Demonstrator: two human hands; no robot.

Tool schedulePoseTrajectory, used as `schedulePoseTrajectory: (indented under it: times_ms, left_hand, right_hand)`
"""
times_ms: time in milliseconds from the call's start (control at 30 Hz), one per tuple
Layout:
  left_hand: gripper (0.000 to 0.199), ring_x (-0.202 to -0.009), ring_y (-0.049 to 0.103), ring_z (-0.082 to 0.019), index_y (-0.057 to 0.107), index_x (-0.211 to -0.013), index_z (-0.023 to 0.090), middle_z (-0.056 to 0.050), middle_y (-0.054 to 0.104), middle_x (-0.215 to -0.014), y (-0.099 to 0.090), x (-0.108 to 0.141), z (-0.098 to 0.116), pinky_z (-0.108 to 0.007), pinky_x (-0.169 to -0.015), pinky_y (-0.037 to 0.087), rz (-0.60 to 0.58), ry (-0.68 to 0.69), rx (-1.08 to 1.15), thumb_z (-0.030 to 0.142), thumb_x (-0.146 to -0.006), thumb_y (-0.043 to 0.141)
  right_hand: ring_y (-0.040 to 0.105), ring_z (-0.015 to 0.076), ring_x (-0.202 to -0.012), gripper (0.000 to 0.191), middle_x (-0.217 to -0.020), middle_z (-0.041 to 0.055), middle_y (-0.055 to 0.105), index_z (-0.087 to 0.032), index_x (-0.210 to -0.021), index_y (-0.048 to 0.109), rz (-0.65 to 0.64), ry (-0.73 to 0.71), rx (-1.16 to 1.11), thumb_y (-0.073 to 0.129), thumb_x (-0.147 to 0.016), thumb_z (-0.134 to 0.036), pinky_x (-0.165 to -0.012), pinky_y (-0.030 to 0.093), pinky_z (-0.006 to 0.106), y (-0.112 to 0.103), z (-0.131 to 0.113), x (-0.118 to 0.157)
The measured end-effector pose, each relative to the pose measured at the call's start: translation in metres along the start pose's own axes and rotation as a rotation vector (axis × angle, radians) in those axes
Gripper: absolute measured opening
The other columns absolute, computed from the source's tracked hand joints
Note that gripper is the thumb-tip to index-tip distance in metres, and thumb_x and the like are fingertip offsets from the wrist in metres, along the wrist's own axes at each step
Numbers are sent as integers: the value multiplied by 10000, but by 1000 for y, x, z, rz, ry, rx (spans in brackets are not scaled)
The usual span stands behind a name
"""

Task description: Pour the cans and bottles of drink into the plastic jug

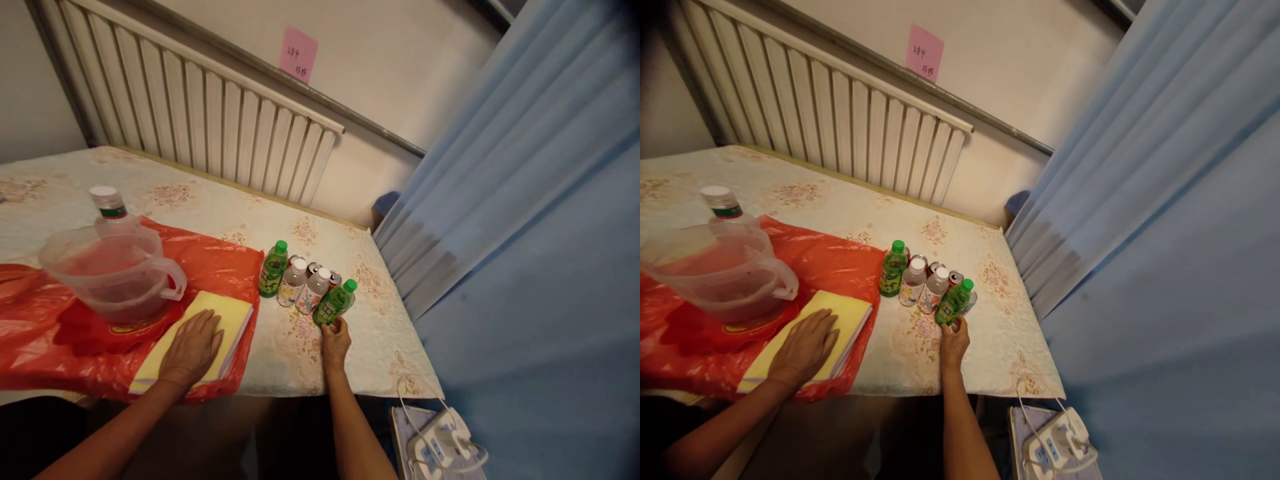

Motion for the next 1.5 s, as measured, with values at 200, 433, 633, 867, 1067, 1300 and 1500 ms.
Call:
schedulePoseTrajectory:
  times_ms: [200,433,633,867,1067,1300,1500]
  left_hand:
    - [436,-1233,532,-340,630,-1200,87,-205,603,-1305,-1,-1,1,-491,-1064,404,-13,-6,1,362,-953,398]
    - [429,-1235,536,-334,630,-1191,102,-202,611,-1298,-2,-1,1,-492,-1066,405,-9,-7,-3,369,-955,392]
    - [418,-1233,541,-327,624,-1189,112,-198,609,-1304,1,0,-1,-487,-1064,412,-8,-5,1,371,-949,401]
    - [408,-1238,541,-334,626,-1185,120,-200,607,-1308,-1,-1,0,-502,-1059,415,-12,-22,47,371,-940,418]
    - [395,-1252,538,-326,626,-1174,143,-189,615,-1305,-3,-1,1,-508,-1067,411,-15,-46,91,381,-933,422]
    - [368,-1261,536,-317,625,-1181,128,-191,614,-1310,-6,1,5,-496,-1076,410,-32,-61,84,332,-932,446]
    - [326,-1251,545,-304,631,-1165,130,-178,633,-1281,-11,5,9,-477,-1082,417,8,-79,88,289,-933,467]
  right_hand:
    - [664,239,-866,485,-1047,140,710,-128,-1107,657,1,-25,0,650,-689,-376,-812,529,342,0,-1,-3]
    - [656,252,-872,492,-1025,150,701,-118,-1106,676,7,-51,20,640,-679,-359,-832,523,361,-1,-1,-6]
    - [666,254,-881,482,-1038,146,710,-130,-1106,677,8,-39,17,632,-684,-358,-838,522,362,1,0,-7]
    - [678,252,-891,469,-1034,133,727,-137,-1103,667,3,-16,11,624,-697,-368,-843,520,354,1,-1,-5]
    - [679,250,-892,463,-1023,130,730,-141,-1090,665,9,-7,28,622,-696,-380,-838,519,349,1,0,-4]
    - [673,242,-885,481,-991,105,725,-150,-1099,645,6,1,40,606,-703,-420,-828,516,342,0,0,2]
    - [651,242,-771,425,-827,76,700,-156,-988,645,48,38,106,582,-686,-449,-781,509,351,-11,-10,11]
Point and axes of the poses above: each hand's wrist, its own x-axis away from the middle knuckle, its own y-axis out of the palm, z = x × y, the point moved 1 cm from there along -x, towards the middle knuckle
